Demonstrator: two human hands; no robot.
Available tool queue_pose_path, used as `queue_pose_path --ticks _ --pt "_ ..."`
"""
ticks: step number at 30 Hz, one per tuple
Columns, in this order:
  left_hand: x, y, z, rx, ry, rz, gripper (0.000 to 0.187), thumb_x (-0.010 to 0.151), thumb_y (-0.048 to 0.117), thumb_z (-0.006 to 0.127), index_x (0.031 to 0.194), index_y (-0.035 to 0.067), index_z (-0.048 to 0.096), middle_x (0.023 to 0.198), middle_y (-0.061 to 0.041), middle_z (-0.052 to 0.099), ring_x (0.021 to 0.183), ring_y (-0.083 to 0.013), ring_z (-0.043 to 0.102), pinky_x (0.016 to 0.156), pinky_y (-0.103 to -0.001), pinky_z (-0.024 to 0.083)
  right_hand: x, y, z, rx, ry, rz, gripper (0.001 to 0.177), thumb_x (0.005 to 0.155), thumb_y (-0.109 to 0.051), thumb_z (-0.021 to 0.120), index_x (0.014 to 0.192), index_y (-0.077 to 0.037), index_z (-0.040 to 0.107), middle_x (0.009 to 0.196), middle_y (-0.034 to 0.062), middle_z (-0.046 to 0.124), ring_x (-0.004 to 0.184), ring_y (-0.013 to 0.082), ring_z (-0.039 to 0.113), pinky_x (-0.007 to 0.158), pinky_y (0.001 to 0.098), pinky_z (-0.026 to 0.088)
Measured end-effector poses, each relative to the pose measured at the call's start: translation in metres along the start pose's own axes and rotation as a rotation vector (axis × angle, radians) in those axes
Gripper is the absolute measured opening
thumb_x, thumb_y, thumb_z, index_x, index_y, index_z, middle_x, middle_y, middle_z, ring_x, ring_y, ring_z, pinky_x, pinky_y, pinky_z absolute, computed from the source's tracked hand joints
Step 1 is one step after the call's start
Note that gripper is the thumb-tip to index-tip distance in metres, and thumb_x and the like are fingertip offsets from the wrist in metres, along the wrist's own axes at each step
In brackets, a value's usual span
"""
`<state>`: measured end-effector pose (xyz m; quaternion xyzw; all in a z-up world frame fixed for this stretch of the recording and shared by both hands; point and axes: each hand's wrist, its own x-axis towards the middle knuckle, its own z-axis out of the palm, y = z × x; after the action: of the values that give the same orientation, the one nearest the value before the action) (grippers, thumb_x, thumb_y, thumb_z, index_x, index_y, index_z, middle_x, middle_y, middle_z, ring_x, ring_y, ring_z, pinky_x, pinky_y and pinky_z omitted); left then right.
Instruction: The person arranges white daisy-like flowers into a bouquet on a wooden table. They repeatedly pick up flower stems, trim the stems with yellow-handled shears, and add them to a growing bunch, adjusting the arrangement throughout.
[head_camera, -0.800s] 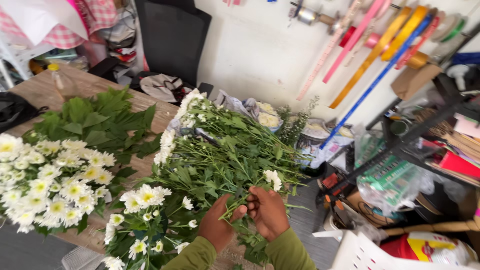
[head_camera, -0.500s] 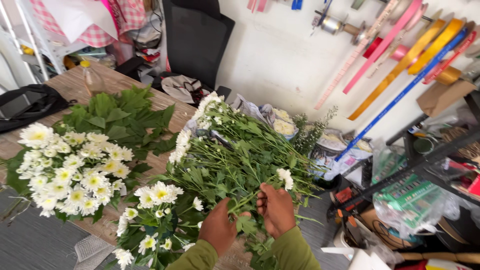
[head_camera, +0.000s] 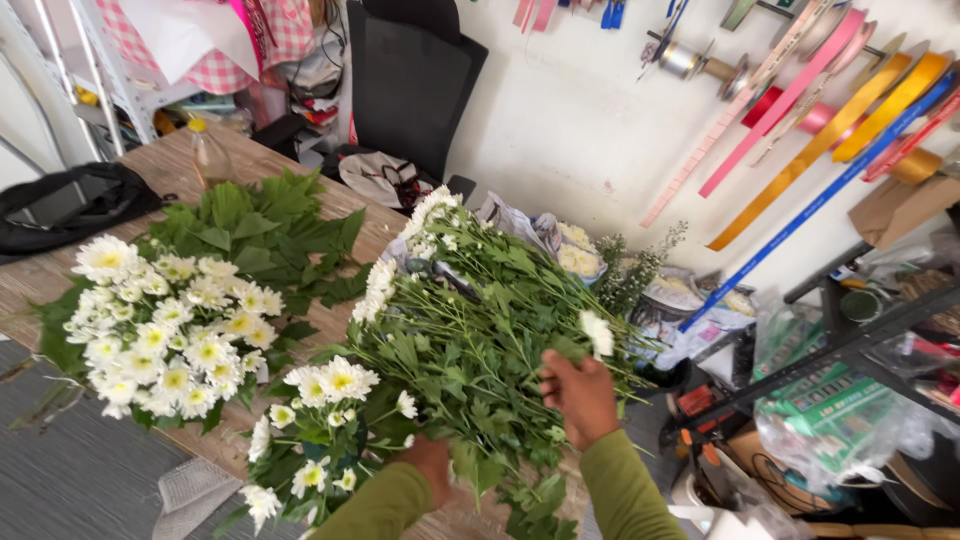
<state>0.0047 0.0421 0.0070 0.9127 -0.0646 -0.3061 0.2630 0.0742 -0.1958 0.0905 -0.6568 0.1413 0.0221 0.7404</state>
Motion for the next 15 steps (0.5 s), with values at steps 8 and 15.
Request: queue_pose_path --ticks 8,15 --pt "-0.021 -0.013 0.021 -0.294 0.386 0.145 0.029 0.088 0.014 0.068 0.115 0.006 0.064 0.113 -0.022 0.067 0.105 -0.042 0.065 0.089 -0.052 0.053 -0.055 0.016 0.043 -0.232 -0.071 -0.185 0.026 0.082 -0.012 0.082 0.102 0.002 0.073 0.074 0.0043 0.072 0.062 0.0114 0.066 0.052 0.0263 0.049" --pt "-0.102 -0.083 0.053 -0.729 0.744 0.084 0.02 0.088 0.023 0.083 0.091 0.008 0.07 0.068 -0.012 0.074 0.057 -0.0114 0.07 0.057 -0.033 0.056 -0.085 0.057 0.095 -0.275 -0.273 -0.369 0.022 0.086 -0.009 0.085 0.101 0.002 0.074 0.077 0.0028 0.067 0.066 0.0072 0.057 0.057 0.0254 0.046"
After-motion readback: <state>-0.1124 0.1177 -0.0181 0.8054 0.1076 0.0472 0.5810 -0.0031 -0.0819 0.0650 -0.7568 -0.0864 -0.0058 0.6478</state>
